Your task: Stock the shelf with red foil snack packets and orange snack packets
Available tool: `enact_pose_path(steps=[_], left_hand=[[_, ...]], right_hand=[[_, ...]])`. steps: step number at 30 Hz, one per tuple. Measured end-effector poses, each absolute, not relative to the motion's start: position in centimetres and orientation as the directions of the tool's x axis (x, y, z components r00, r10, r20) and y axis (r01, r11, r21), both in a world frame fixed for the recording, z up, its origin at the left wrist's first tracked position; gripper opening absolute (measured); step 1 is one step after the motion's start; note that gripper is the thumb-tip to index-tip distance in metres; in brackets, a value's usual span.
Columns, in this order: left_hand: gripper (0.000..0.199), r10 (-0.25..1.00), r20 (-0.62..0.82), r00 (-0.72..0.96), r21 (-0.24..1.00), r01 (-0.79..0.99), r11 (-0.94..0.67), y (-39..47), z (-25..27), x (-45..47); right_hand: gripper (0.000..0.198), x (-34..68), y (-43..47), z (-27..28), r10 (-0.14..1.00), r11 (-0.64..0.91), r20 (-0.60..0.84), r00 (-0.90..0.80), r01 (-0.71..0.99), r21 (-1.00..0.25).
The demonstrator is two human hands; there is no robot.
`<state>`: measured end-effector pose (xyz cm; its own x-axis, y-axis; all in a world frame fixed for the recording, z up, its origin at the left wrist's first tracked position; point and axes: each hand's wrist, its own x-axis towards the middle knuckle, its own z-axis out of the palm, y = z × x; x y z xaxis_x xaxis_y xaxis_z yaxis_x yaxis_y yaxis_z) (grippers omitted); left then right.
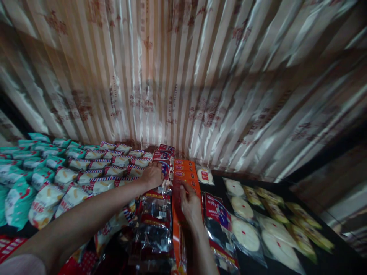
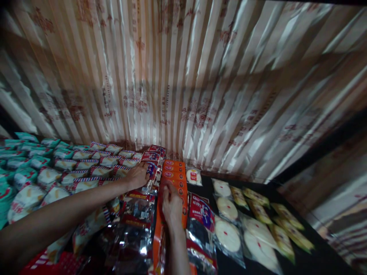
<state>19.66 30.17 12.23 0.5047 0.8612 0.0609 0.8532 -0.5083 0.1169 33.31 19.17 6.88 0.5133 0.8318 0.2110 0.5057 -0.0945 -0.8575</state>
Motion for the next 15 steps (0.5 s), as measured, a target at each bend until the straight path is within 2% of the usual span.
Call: enact_pose_path(steps=[6,10,15], left_hand=[[0.041,0.86,0.079,0.505,0.141,0.848,-0.511,30.1,12.4,19.6],[0.041,0.856,0.088,0.51,0.155,0.842,-0.517,30.0,12.5,19.6],[0.041,0.851,0.085,0.518,0.181,0.832,-0.525,29.9,12.7,19.6]], right_hand=[[0.055,32.1,19.5,6.6,0.871,-0.062,0.142,0.47,0.391,-0.918],[0.058,32.1,19.8,6.9,0.856,-0.081,0.125,0.501,0.369,-0.926],[0.055,31.4,21.5,8.2,0.883,-0.051,0.124,0.453,0.354,-0.934]])
